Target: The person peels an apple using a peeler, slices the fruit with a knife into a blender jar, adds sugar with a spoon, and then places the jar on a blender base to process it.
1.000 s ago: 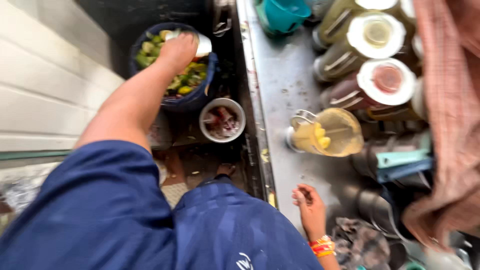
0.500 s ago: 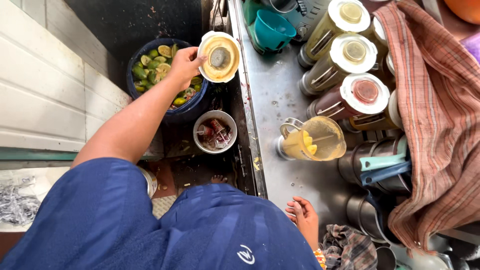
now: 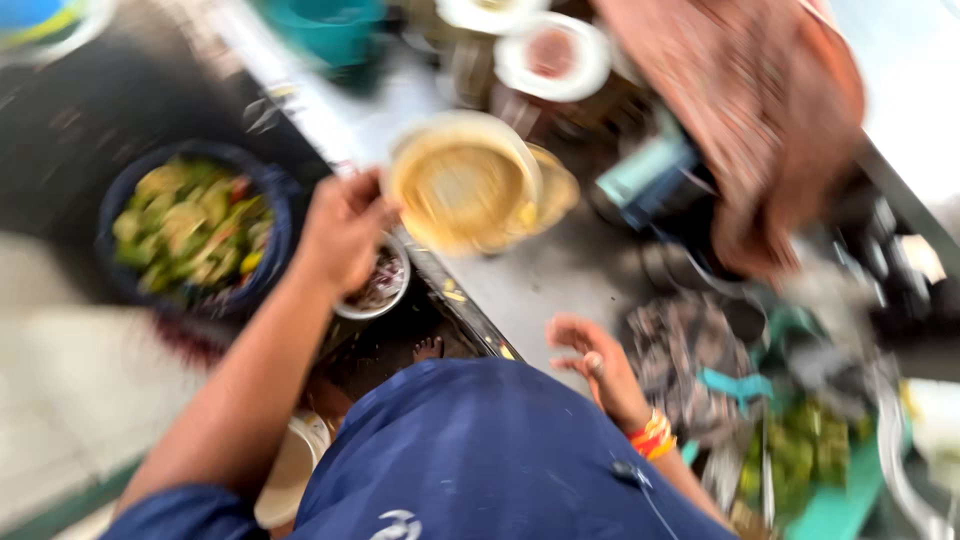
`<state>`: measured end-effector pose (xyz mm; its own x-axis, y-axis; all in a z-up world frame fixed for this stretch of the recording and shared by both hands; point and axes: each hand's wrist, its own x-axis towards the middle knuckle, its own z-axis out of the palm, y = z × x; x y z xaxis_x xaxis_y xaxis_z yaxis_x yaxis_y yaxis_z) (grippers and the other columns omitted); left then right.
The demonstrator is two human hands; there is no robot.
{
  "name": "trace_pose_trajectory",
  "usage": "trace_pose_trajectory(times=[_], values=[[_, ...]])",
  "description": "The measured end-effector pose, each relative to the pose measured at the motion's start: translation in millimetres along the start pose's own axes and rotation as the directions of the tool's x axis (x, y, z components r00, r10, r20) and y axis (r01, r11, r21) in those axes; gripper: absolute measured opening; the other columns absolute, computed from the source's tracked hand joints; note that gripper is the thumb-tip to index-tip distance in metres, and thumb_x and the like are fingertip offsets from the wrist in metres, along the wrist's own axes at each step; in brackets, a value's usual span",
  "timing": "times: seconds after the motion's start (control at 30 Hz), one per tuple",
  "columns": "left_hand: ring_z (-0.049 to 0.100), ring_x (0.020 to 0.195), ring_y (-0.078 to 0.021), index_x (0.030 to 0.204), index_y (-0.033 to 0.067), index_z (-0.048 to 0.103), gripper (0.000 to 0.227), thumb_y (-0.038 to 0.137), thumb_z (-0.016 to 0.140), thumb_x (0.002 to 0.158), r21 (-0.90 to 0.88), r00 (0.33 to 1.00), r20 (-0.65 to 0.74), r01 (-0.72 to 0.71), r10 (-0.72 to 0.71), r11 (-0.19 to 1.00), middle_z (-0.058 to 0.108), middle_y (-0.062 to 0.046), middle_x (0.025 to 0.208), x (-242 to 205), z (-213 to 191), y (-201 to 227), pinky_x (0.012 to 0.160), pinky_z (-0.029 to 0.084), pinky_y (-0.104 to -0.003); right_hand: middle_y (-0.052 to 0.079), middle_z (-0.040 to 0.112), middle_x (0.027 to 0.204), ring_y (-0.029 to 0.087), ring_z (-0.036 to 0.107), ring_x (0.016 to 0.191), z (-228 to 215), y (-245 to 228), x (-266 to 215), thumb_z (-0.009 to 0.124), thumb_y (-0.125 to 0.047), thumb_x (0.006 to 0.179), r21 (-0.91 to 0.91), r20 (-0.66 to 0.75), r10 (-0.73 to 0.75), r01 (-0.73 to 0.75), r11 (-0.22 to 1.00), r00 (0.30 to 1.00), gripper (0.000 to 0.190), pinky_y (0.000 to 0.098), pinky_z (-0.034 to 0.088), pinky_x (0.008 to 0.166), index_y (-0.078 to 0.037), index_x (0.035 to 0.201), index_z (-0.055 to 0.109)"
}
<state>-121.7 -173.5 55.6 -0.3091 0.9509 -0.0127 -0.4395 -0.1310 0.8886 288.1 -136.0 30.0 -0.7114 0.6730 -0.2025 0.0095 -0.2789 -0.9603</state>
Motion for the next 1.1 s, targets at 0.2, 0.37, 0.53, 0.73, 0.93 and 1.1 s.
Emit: trace_pose_trajectory(times=[0.2, 0.37, 0.53, 0.73, 0.93, 1.1], values=[[0.064, 0.095, -0.0145, 0.126, 0.0029, 0.067, 0.03, 0.006, 0.066, 0.096, 0.249, 0.798, 0.355, 0.421, -0.487, 0.872, 0.072, -0.004, 0.108, -25, 132, -82, 0.084, 0.054, -0.031, 0.015, 0.063, 0.134, 0.025, 0.06, 0.126, 21, -35, -20, 0.074, -0.023, 0.098, 0.26, -0.388, -0.069, 0.181, 0.949, 0.919, 0.057, 0.042, 0.051, 0.106, 0.0, 0.144, 0.051], [0.054, 0.138, -0.0297, 0.129, 0.0126, 0.065, 0.026, 0.007, 0.066, 0.103, 0.866, 0.874, 0.485, -0.472, 0.045, -0.166, 0.064, -0.017, 0.142, 7, 67, -80, 0.115, 0.044, -0.039, 0.015, 0.065, 0.126, 0.026, 0.064, 0.115, -31, 30, -81, 0.072, -0.017, 0.098, 0.355, -0.686, 0.037, 0.289, 0.889, 0.727, 0.051, 0.0421, 0.054, 0.098, 0.004, 0.142, 0.054], [0.053, 0.123, -0.0249, 0.151, -0.0045, 0.037, 0.084, 0.009, 0.085, 0.083, 0.821, 0.982, 0.181, -0.118, -0.06, 0.559, 0.053, -0.015, 0.138, 85, -19, -90, 0.095, 0.043, -0.035, 0.011, 0.06, 0.131, 0.026, 0.062, 0.115, -93, 79, -176, 0.075, -0.037, 0.093, -0.232, -0.918, -0.081, -0.361, 0.903, 0.387, 0.061, 0.0396, 0.054, 0.093, -0.011, 0.141, 0.048], [0.067, 0.091, -0.0162, 0.133, 0.0053, 0.068, 0.046, 0.02, 0.077, 0.09, 0.809, 0.872, 0.181, 0.132, -0.455, 0.573, 0.074, -0.006, 0.106, 122, -54, -132, 0.078, 0.052, -0.031, 0.008, 0.067, 0.121, 0.023, 0.061, 0.101, -98, 82, -244, 0.067, -0.029, 0.096, 0.169, -0.945, 0.152, 0.036, 0.985, 0.289, 0.045, 0.0387, 0.05, 0.085, -0.01, 0.137, 0.058], [0.065, 0.077, -0.0197, 0.111, -0.0013, 0.072, 0.029, 0.024, 0.075, 0.097, 0.939, 0.919, 0.054, 0.086, -0.39, 0.332, 0.073, -0.014, 0.089, 19, -20, -169, 0.071, 0.052, -0.037, 0.012, 0.06, 0.121, 0.021, 0.065, 0.112, -112, -18, -357, 0.077, -0.016, 0.105, -0.697, -0.556, -0.803, -0.404, 0.592, -0.215, 0.037, 0.0346, 0.057, 0.101, 0.003, 0.121, 0.05], [0.059, 0.066, -0.0178, 0.095, 0.0049, 0.078, 0.02, 0.025, 0.076, 0.09, 0.922, 0.849, 0.231, -0.034, -0.475, 0.387, 0.075, -0.012, 0.073, -68, 113, -214, 0.063, 0.051, -0.037, 0.012, 0.073, 0.11, 0.02, 0.073, 0.095, -208, -84, -403, 0.068, -0.017, 0.096, -0.524, -0.838, -0.488, -0.606, 0.599, 0.244, 0.026, 0.0346, 0.058, 0.085, -0.009, 0.12, 0.074]])
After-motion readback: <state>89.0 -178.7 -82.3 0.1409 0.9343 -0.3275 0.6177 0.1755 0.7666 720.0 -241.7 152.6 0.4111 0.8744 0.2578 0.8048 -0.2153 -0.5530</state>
